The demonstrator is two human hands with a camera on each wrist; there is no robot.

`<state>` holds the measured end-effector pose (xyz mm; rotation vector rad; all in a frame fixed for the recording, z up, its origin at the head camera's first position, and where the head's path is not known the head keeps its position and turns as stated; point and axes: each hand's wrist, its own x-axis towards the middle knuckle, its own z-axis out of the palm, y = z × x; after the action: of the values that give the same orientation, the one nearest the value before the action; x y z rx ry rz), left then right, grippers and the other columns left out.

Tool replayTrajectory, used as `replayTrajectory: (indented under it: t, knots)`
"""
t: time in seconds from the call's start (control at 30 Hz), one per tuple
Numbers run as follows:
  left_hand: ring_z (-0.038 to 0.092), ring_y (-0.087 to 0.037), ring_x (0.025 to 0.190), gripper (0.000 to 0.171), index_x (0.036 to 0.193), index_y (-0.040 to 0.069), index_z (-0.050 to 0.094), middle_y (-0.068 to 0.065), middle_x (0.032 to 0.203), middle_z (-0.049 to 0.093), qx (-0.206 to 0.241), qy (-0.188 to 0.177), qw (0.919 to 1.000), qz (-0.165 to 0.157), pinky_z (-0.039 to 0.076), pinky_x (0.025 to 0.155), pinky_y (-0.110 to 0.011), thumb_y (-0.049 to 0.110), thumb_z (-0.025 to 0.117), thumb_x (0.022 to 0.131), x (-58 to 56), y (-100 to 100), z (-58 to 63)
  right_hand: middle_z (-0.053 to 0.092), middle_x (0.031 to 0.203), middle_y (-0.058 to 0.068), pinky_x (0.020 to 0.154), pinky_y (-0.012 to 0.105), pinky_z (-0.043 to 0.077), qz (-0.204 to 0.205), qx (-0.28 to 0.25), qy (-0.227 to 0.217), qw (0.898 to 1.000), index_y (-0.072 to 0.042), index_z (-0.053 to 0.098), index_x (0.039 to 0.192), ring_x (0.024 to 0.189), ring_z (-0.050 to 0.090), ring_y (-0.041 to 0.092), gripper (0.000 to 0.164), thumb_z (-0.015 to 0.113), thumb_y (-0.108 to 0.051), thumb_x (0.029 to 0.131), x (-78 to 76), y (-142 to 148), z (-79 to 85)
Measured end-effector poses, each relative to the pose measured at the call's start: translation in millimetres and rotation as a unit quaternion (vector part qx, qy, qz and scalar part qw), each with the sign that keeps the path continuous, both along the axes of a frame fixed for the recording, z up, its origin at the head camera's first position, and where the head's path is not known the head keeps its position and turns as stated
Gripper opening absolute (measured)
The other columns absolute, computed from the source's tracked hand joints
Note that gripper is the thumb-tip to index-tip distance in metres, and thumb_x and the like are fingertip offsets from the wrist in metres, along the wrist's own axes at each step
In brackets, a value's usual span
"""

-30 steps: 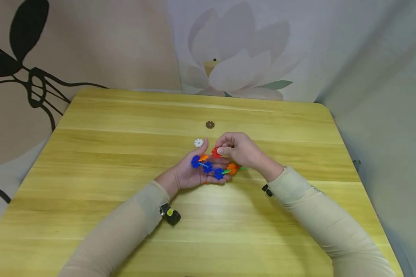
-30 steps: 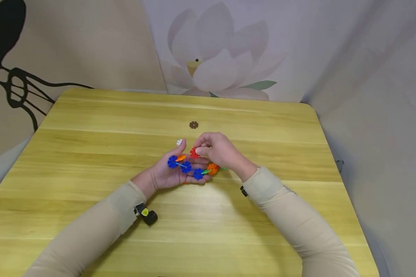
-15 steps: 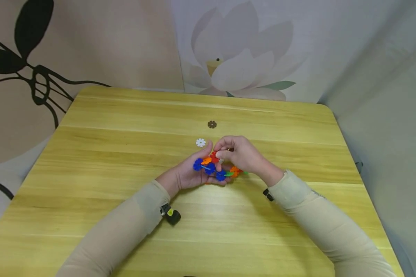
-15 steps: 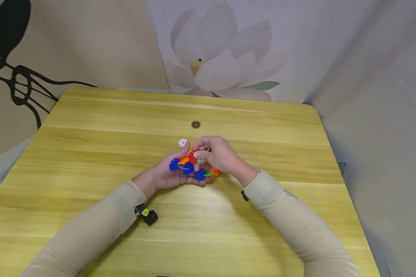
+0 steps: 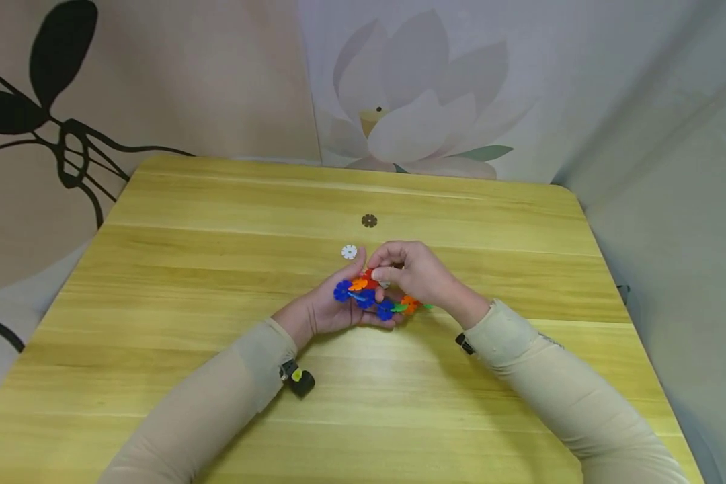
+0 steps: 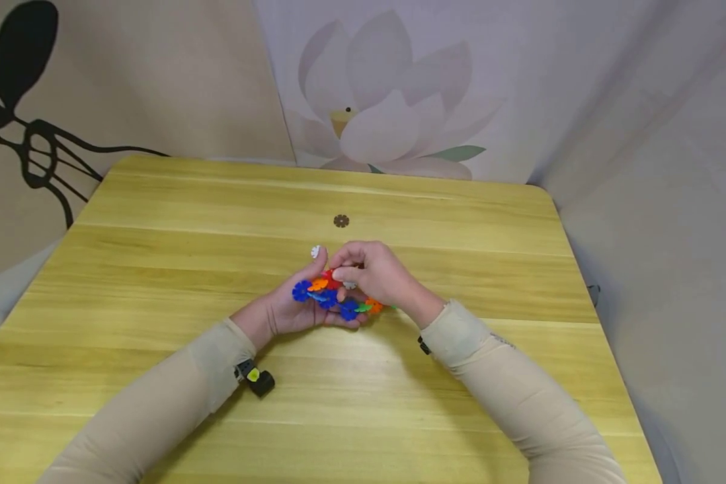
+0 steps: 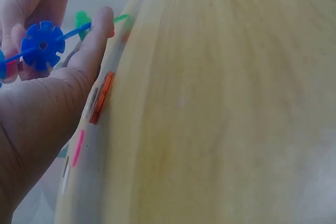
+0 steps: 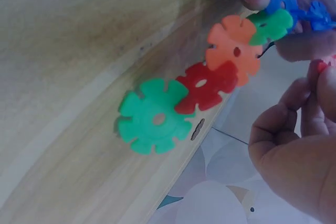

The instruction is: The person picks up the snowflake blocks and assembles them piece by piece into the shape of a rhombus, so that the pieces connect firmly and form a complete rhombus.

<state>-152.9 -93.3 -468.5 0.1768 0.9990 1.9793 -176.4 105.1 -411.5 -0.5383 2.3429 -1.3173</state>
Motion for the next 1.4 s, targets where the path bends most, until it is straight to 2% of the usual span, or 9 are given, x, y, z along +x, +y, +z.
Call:
replayTrajectory:
  t: [0.1, 0.2, 0.4, 0.57, 0.7, 1.0, 1.1, 1.23, 1.4]
  knots:
    - [0.051, -0.060, 0.142, 0.096, 0.130, 0.007, 0.059, -0.026, 0.150, 0.054, -0.012, -0.044, 0.9988, 0.015, 0.039, 0.122, -0.069, 0.088, 0.022, 0.095, 1.8, -1.9, 1.9, 0.076, 0.094, 0.003, 0.085, 0.034, 0.057, -0.003, 0.002, -0.014, 1.000, -0.014, 0.076, 0.103, 0.090, 0.068, 0.023, 0.004, 0.073, -0.011, 0.102, -0.4, -0.3, -1.2]
    - [0.034, -0.063, 0.152, 0.112, 0.161, 0.008, 0.036, -0.033, 0.166, 0.036, -0.015, -0.099, 0.9941, 0.040, 0.029, 0.124, -0.075, 0.092, 0.013, 0.091, 4.9, -4.0, 3.7, 0.076, 0.094, 0.004, 0.085, 0.037, 0.058, -0.002, 0.004, -0.033, 0.999, -0.013, 0.076, 0.104, 0.090, 0.069, 0.027, 0.004, 0.073, -0.012, 0.103, -0.9, 1.2, -4.5]
    - [0.020, -0.060, 0.159, 0.129, 0.170, 0.003, 0.006, -0.034, 0.173, 0.021, -0.001, -0.161, 0.9831, 0.088, 0.021, 0.124, -0.080, 0.097, 0.006, 0.083, 6.2, -6.7, 13.8, 0.077, 0.094, 0.004, 0.087, 0.042, 0.062, -0.008, 0.001, -0.061, 0.998, -0.011, 0.076, 0.106, 0.094, 0.070, 0.031, 0.005, 0.072, -0.012, 0.104, -3.3, 4.3, -12.8]
    - [0.024, -0.058, 0.159, 0.144, 0.165, -0.012, 0.012, -0.039, 0.170, 0.023, -0.003, -0.096, 0.9926, 0.074, 0.026, 0.121, -0.080, 0.103, 0.014, 0.079, 3.7, -13.0, 25.2, 0.079, 0.098, 0.004, 0.089, 0.040, 0.065, -0.011, -0.017, -0.066, 0.998, -0.010, 0.075, 0.107, 0.091, 0.072, 0.021, 0.006, 0.072, -0.011, 0.104, -4.5, 2.4, -15.5]
    - [0.031, -0.051, 0.158, 0.139, 0.161, -0.015, 0.023, -0.038, 0.167, 0.031, -0.018, -0.046, 0.9967, 0.064, 0.032, 0.119, -0.078, 0.101, 0.017, 0.084, 2.5, -17.5, 28.8, 0.079, 0.096, 0.005, 0.084, 0.037, 0.063, -0.023, -0.029, -0.063, 0.997, -0.008, 0.076, 0.107, 0.087, 0.069, 0.018, 0.006, 0.072, -0.011, 0.103, -4.5, 0.6, -16.1]
    - [0.046, -0.050, 0.149, 0.101, 0.154, -0.009, 0.035, -0.034, 0.161, 0.040, -0.094, -0.072, 0.9889, 0.090, 0.050, 0.116, -0.054, 0.077, 0.034, 0.103, 1.2, -15.6, 24.0, 0.076, 0.095, 0.007, 0.088, 0.041, 0.061, -0.059, -0.026, -0.050, 0.997, -0.008, 0.075, 0.110, 0.094, 0.072, 0.031, 0.008, 0.071, -0.011, 0.104, -6.3, 1.9, -15.8]
    - [0.051, -0.047, 0.147, 0.078, 0.152, -0.009, 0.040, -0.032, 0.159, 0.044, -0.101, -0.060, 0.9888, 0.092, 0.053, 0.114, -0.045, 0.057, 0.045, 0.111, 0.8, -17.1, 19.9, 0.077, 0.096, 0.007, 0.088, 0.047, 0.063, -0.059, -0.015, -0.035, 0.997, -0.008, 0.075, 0.110, 0.095, 0.074, 0.032, 0.008, 0.071, -0.010, 0.104, -8.3, 2.9, -16.7]
    - [0.054, -0.041, 0.146, 0.047, 0.153, -0.009, 0.043, -0.028, 0.159, 0.048, -0.124, -0.014, 0.9898, 0.068, 0.055, 0.113, -0.035, 0.014, 0.053, 0.113, 0.7, -21.8, 14.8, 0.078, 0.098, 0.004, 0.084, 0.041, 0.062, -0.040, 0.026, 0.006, 0.999, -0.012, 0.076, 0.108, 0.092, 0.073, 0.026, 0.006, 0.071, -0.013, 0.104, -11.0, 0.9, -16.2]
    - [0.053, -0.039, 0.148, 0.050, 0.157, -0.008, 0.038, -0.028, 0.162, 0.044, -0.141, 0.019, 0.9892, 0.036, 0.053, 0.115, -0.035, 0.003, 0.054, 0.111, 2.1, -22.5, 11.6, 0.079, 0.100, 0.001, 0.084, 0.034, 0.061, -0.013, 0.067, 0.041, 0.997, -0.014, 0.077, 0.106, 0.092, 0.072, 0.020, 0.007, 0.070, -0.016, 0.105, -13.2, -4.1, -14.3]
